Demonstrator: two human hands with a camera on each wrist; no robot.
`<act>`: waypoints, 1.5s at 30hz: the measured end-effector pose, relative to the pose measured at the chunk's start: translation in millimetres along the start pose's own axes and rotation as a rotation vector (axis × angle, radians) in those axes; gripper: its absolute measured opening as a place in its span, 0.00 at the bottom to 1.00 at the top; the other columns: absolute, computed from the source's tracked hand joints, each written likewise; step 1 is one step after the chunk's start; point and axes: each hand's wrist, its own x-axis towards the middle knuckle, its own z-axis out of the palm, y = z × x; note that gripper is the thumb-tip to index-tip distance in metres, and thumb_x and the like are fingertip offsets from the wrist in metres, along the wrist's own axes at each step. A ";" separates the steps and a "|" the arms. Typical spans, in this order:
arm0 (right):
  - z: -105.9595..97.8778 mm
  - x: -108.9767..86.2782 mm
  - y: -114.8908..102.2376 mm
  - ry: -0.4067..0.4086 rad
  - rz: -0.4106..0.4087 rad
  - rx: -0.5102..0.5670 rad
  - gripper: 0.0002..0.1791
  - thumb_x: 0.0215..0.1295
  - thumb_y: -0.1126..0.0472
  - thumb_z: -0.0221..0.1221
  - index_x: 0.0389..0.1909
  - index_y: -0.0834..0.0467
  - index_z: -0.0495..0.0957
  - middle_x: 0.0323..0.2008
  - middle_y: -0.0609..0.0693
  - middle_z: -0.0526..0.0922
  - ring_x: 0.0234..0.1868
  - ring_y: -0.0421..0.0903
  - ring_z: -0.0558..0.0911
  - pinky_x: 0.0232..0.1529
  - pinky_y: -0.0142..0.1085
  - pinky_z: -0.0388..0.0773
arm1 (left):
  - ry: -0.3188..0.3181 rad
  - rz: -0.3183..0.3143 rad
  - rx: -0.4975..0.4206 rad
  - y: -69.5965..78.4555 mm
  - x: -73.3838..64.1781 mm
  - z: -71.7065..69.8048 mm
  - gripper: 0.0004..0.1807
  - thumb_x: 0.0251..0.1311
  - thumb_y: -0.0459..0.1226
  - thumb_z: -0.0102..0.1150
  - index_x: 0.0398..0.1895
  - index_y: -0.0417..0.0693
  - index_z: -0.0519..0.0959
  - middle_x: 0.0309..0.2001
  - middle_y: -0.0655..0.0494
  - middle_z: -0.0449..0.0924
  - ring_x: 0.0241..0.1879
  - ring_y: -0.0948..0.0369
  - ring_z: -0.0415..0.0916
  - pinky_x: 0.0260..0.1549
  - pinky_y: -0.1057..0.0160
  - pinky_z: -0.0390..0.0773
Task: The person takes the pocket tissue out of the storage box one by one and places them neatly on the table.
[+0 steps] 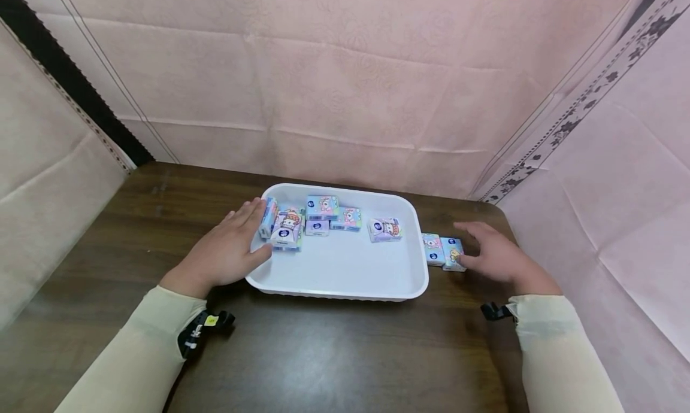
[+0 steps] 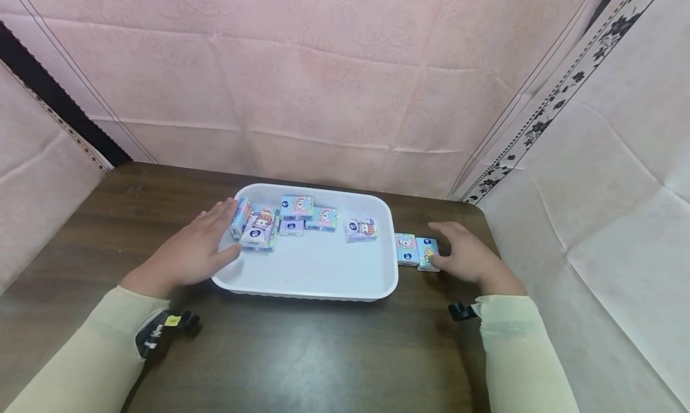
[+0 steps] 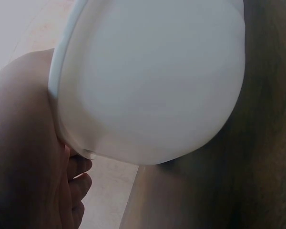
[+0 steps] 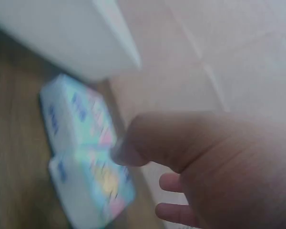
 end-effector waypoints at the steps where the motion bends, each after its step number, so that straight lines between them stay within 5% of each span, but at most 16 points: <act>1: -3.2 0.0 -5.4 0.020 -0.012 -0.003 0.42 0.74 0.53 0.72 0.85 0.57 0.68 0.84 0.66 0.68 0.80 0.71 0.72 0.76 0.73 0.74 | 0.000 0.000 0.001 0.0 -0.1 0.0 0.56 0.82 0.62 0.52 0.95 0.48 0.34 0.95 0.47 0.32 0.94 0.41 0.34 0.90 0.32 0.43; 8: -24.0 3.6 -52.9 0.109 -0.140 -0.029 0.29 0.75 0.55 0.71 0.75 0.53 0.80 0.73 0.55 0.79 0.61 0.57 0.86 0.59 0.58 0.90 | 0.003 -0.002 0.008 -1.1 -0.3 0.3 0.56 0.82 0.61 0.52 0.95 0.48 0.34 0.95 0.46 0.34 0.94 0.40 0.35 0.90 0.32 0.44; 15: -32.0 18.5 -92.8 0.055 -0.238 -0.024 0.26 0.76 0.56 0.70 0.72 0.52 0.82 0.68 0.53 0.83 0.65 0.57 0.86 0.61 0.56 0.89 | -0.002 -0.005 0.007 -2.9 0.8 1.9 0.56 0.82 0.62 0.52 0.95 0.48 0.34 0.95 0.47 0.33 0.94 0.41 0.34 0.90 0.32 0.43; 20: -28.2 38.3 -117.0 0.023 -0.294 -0.041 0.24 0.75 0.57 0.70 0.70 0.52 0.84 0.60 0.54 0.86 0.54 0.53 0.86 0.54 0.50 0.88 | -0.005 -0.006 0.010 -4.1 1.2 1.9 0.57 0.81 0.62 0.52 0.95 0.49 0.34 0.95 0.47 0.32 0.94 0.41 0.34 0.89 0.31 0.43; 24: -21.8 57.0 -134.3 -0.023 -0.266 -0.044 0.24 0.74 0.55 0.71 0.69 0.50 0.85 0.63 0.53 0.86 0.59 0.55 0.87 0.53 0.49 0.90 | -0.003 -0.005 0.011 -4.0 1.0 1.9 0.57 0.81 0.62 0.53 0.95 0.49 0.34 0.95 0.47 0.33 0.94 0.41 0.34 0.89 0.31 0.43; 33: -3.5 95.5 -155.4 -0.158 -0.166 -0.093 0.24 0.76 0.54 0.70 0.71 0.47 0.86 0.73 0.52 0.84 0.74 0.57 0.81 0.76 0.58 0.80 | -0.005 -0.003 0.008 -2.1 0.7 -0.1 0.57 0.81 0.62 0.53 0.95 0.48 0.34 0.95 0.48 0.32 0.94 0.41 0.33 0.90 0.31 0.43; 38: 4.2 106.6 -163.7 -0.223 -0.107 -0.150 0.23 0.77 0.56 0.70 0.70 0.44 0.87 0.74 0.49 0.83 0.71 0.53 0.81 0.81 0.57 0.76 | -0.008 0.003 0.007 -2.3 2.0 -0.5 0.57 0.81 0.63 0.53 0.95 0.49 0.33 0.95 0.48 0.31 0.94 0.41 0.33 0.90 0.31 0.43; 45: 14.9 113.4 -171.1 -0.303 -0.036 -0.184 0.23 0.81 0.59 0.64 0.72 0.41 0.86 0.78 0.51 0.79 0.65 0.54 0.79 0.74 0.53 0.79 | 0.001 0.008 0.013 -3.3 3.4 1.1 0.56 0.81 0.62 0.52 0.95 0.48 0.34 0.95 0.47 0.32 0.94 0.41 0.34 0.90 0.32 0.44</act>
